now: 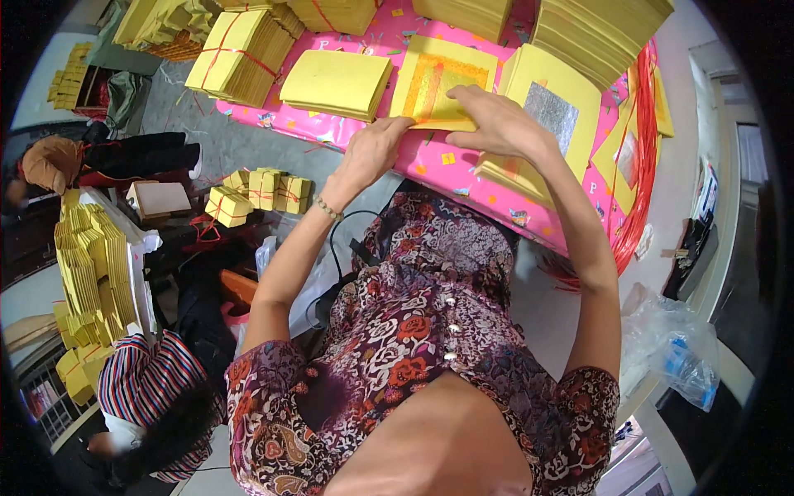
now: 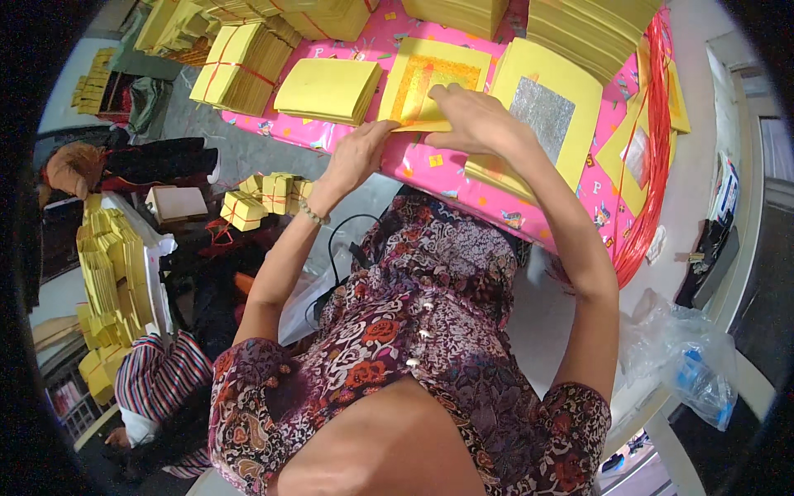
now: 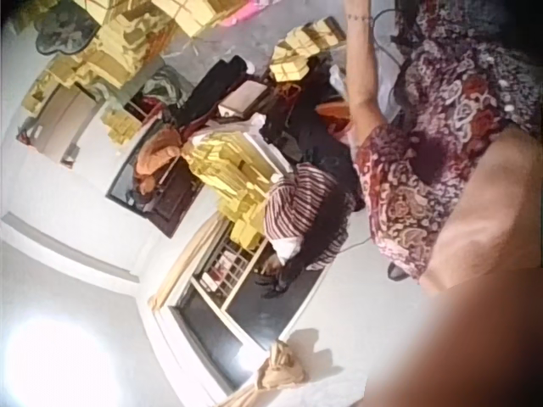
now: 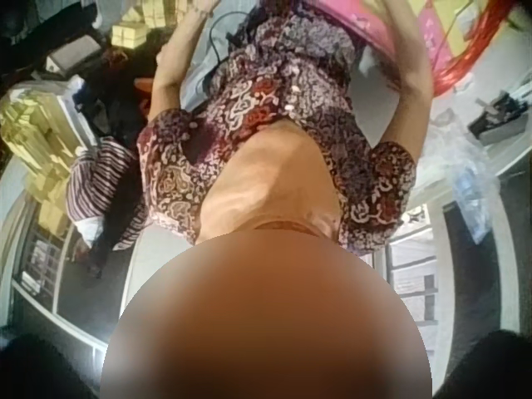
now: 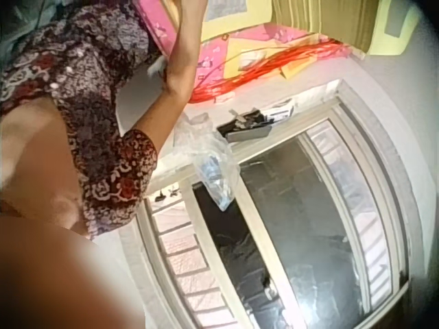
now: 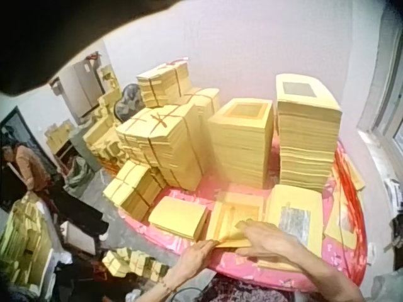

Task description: Packaging and tying stacks of yellow joss paper with red ribbons.

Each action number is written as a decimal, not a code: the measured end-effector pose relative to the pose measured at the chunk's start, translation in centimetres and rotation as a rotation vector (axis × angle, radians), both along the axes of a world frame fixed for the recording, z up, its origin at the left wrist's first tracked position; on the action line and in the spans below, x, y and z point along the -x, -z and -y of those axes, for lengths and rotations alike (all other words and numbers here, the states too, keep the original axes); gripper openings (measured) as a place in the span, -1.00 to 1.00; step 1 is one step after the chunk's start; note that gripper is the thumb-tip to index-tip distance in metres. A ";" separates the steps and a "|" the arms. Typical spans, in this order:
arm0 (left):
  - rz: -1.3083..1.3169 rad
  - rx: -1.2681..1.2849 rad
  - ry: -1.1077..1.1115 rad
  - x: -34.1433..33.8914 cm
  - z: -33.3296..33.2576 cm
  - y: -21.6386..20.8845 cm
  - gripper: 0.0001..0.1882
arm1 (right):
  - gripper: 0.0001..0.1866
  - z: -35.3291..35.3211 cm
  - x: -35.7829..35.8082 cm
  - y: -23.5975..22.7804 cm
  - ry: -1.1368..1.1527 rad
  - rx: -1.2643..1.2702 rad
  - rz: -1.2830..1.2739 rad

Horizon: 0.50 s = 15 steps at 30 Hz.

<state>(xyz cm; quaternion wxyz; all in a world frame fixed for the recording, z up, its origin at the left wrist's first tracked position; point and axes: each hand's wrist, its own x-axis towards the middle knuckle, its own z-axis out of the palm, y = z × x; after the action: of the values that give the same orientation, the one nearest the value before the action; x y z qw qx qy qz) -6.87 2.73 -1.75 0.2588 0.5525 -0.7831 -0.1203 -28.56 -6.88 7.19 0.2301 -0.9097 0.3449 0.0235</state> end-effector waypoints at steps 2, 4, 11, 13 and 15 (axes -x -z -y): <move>-0.033 0.018 -0.069 0.1 -0.1 0.4 -0.68 | -0.36 0.2 1.0 -0.6 0.008 0.011 0.071; -0.047 0.041 -0.085 -0.2 -0.3 1.1 -0.63 | -0.41 0.2 1.4 -0.9 -0.003 0.002 0.055; -0.154 0.201 -0.156 1.4 -1.2 -3.4 -0.62 | -0.72 -0.2 0.8 0.2 0.206 0.375 0.354; -0.158 0.291 -0.183 1.8 -1.1 -4.7 -0.62 | -0.70 0.5 0.7 0.0 0.221 0.350 0.504; -0.191 0.365 -0.176 2.1 -0.9 -5.7 -0.63 | -0.65 1.2 1.1 -0.6 0.224 0.296 0.686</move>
<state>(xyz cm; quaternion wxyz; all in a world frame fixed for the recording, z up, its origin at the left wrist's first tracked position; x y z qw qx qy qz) -9.01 3.66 3.98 0.4370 0.5490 -0.7125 -0.0054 -29.70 -8.06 7.79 0.1995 -0.8448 0.3447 -0.3574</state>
